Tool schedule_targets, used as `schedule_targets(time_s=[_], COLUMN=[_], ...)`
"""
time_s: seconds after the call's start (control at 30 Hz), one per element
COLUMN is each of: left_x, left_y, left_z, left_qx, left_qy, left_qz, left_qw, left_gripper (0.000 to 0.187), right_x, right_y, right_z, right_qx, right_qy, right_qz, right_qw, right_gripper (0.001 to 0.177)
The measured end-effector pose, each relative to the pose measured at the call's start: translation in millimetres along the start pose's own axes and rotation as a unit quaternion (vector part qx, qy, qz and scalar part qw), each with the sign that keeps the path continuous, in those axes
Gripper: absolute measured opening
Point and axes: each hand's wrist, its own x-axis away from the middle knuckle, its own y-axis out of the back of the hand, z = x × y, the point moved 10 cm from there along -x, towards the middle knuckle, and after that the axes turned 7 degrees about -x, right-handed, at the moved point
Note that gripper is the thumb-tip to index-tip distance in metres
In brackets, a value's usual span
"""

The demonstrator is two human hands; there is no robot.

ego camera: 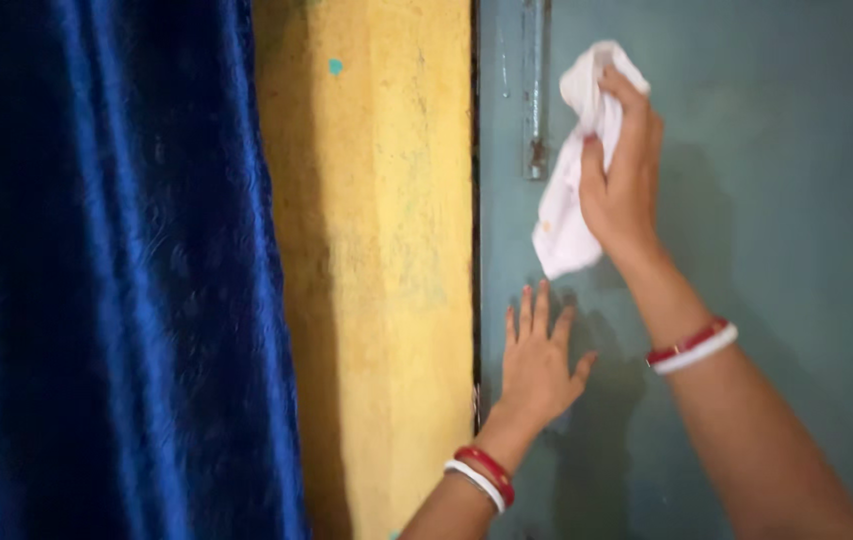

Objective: The person wipes a small wooden table, a full-length mirror, and a blue metal door using a white cloth. The person moves between these objects to clean them in a bedroom setting.

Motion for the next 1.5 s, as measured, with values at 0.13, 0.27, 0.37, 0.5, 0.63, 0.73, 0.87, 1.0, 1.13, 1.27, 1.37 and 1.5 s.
schedule_targets(time_s=[0.13, 0.27, 0.37, 0.5, 0.63, 0.73, 0.87, 1.0, 1.13, 1.27, 1.37, 1.5], left_x=[-4.2, 7.1, 8.4, 11.3, 11.4, 10.8, 13.2, 11.9, 18.7, 29.9, 30.0, 13.1], left_y=[-35.6, -56.1, -66.6, -70.0, -75.0, -70.0, -56.0, -37.2, -8.8, 12.9, 28.4, 56.6], left_z=[26.0, 24.8, 26.5, 25.4, 27.1, 28.0, 27.5, 28.3, 32.4, 44.2, 44.9, 32.7], left_qx=[0.003, -0.033, -0.035, -0.051, -0.041, -0.024, -0.020, 0.055, 0.152, 0.256, 0.281, 0.250], left_qy=[0.000, -0.023, -0.030, -0.032, -0.029, -0.026, -0.020, -0.006, 0.024, 0.081, 0.092, 0.052], left_qz=[-0.035, -0.099, -0.115, -0.134, -0.118, -0.123, -0.127, -0.124, -0.199, -0.292, -0.316, -0.311], left_qw=[0.999, 0.994, 0.992, 0.989, 0.992, 0.992, 0.992, 0.991, 0.968, 0.918, 0.902, 0.916], left_gripper=[0.085, 0.082, 0.079, 0.077, 0.073, 0.066, 0.069, 0.065, 0.053, 0.038, 0.032, 0.026], right_x=[-53.2, -96.2, -111.3, -122.0, -105.2, -85.0, -55.6, -18.1, 25.6, 75.1, 115.8, 147.3], right_y=[-46.0, -83.9, -116.8, -159.2, -182.1, -181.8, -180.4, -167.9, -159.0, -142.0, -122.0, -83.7], right_z=[-53.0, -84.0, -101.8, -129.6, -134.3, -113.5, -101.2, -74.4, -56.4, -42.2, -40.8, -91.0], right_qx=[-0.017, 0.008, 0.123, 0.215, 0.297, 0.305, 0.364, 0.312, 0.322, 0.263, 0.168, 0.163], right_qy=[-0.015, 0.045, 0.088, 0.083, 0.063, 0.103, 0.092, 0.118, 0.129, 0.141, 0.177, 0.139], right_qz=[-0.039, -0.043, -0.018, 0.052, 0.066, 0.042, 0.078, 0.082, 0.131, 0.187, 0.235, 0.331], right_qw=[0.999, 0.998, 0.988, 0.972, 0.950, 0.946, 0.923, 0.939, 0.929, 0.936, 0.941, 0.919], right_gripper=[0.051, 0.049, 0.051, 0.045, 0.039, 0.043, 0.044, 0.054, 0.055, 0.053, 0.051, 0.051])
